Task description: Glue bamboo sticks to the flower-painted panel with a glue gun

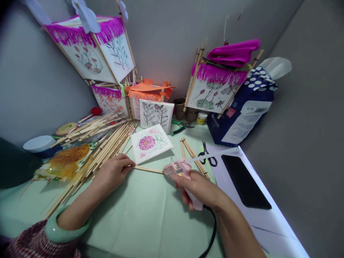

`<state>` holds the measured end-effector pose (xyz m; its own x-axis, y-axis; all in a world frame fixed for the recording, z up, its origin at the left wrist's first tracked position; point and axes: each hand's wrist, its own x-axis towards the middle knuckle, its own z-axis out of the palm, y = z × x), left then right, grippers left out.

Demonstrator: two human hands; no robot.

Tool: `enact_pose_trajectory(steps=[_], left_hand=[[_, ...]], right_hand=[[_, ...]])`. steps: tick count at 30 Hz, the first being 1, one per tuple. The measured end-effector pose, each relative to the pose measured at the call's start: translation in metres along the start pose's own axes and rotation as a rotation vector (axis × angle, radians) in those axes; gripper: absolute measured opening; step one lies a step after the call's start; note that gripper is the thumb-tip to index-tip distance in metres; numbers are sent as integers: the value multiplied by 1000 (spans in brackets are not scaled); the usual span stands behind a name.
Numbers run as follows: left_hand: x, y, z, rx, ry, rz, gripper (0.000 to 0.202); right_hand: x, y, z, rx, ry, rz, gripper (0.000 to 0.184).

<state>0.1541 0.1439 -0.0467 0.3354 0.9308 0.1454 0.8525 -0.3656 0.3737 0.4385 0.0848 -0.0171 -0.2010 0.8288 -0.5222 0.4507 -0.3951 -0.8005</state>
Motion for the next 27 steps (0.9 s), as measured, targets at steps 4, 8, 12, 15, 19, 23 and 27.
enact_pose_trajectory(steps=[4, 8, 12, 15, 19, 23, 27], left_hand=[[0, -2, 1, 5, 5, 4, 25], [0, -5, 3, 16, 6, 17, 26], [-1, -8, 3, 17, 19, 33, 26], [-1, -7, 2, 32, 20, 34, 26], [-2, -3, 0, 48, 20, 19, 26], [-3, -1, -2, 39, 3, -1, 26], [-3, -1, -2, 18, -6, -2, 26]], right_hand=[[-10, 6, -11, 83, 91, -17, 51], [-23, 12, -13, 196, 124, -24, 58], [-32, 9, -7, 156, 141, -23, 60], [-37, 6, -4, 96, 147, 6, 63], [-39, 6, -3, 88, 152, 38, 66], [-34, 11, -4, 62, 152, 51, 68], [-30, 18, -5, 95, 169, 59, 64]])
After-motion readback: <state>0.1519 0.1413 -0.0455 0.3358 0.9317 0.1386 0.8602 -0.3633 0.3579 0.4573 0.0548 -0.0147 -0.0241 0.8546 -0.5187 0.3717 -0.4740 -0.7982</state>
